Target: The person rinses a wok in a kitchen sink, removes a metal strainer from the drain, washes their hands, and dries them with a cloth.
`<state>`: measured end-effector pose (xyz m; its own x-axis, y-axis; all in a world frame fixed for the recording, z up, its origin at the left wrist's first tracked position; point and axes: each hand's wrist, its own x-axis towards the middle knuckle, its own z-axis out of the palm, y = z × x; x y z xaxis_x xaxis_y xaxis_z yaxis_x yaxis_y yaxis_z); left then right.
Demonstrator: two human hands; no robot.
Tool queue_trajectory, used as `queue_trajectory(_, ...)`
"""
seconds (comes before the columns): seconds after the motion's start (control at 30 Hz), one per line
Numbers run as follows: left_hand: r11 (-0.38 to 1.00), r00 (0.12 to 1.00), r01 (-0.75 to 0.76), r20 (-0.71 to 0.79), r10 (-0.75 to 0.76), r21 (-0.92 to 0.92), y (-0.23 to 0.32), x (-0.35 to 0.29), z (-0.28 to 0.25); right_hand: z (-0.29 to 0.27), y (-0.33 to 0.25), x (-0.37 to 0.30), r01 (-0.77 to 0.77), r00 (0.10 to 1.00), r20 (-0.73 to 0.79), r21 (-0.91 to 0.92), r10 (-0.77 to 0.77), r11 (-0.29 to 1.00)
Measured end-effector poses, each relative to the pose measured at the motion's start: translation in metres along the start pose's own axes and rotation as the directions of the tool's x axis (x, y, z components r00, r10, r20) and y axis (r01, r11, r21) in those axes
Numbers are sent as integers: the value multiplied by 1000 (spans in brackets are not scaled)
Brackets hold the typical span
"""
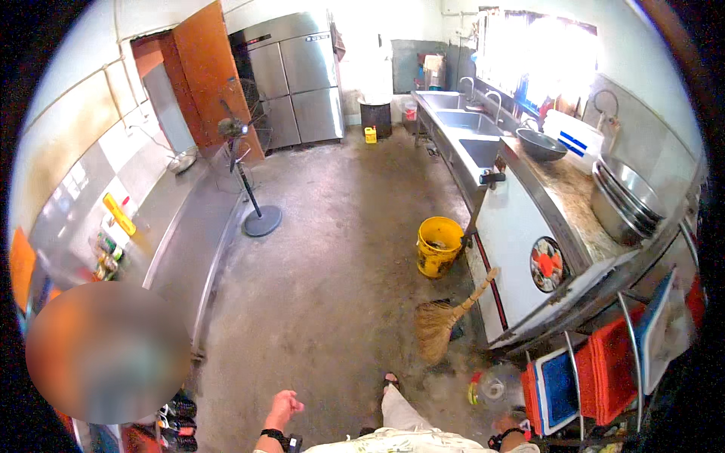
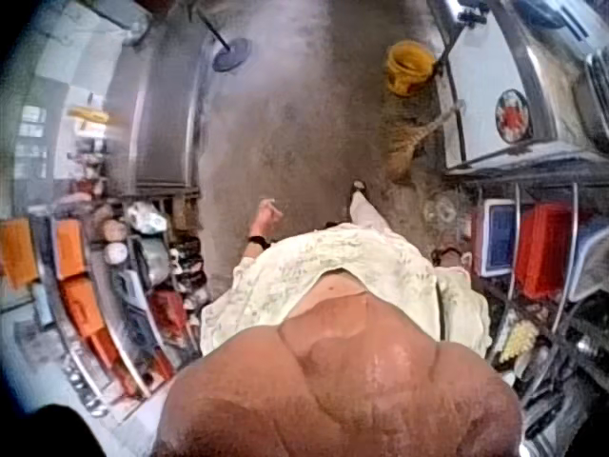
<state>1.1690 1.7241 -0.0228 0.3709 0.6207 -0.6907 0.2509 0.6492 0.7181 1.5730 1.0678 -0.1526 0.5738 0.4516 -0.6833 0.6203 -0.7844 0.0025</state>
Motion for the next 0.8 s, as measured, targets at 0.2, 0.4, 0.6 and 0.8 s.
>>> queue_trajectory(0.2, 447, 985, 21, 57, -160, 894, 2, 77, -43, -267, -141, 102, 147, 989, -18, 196, -146, 970)
queue_trajectory(0.4, 676, 974, 204, -217, -66, 708, 46, 179, -38, -463, -213, 264, 215, 925, -379, 458, -29, 862)
queue_trajectory(0.6, 821, 975, 198, -196, -107, 536, 167, 300, 7, -532, -246, 378, 206, 944, -328, 485, -42, 850)
queue_trajectory(0.8, 848, 982, 188, -106, -156, 495, 341, 482, 79, -535, -218, 419, -44, 999, 17, 166, 42, 985)
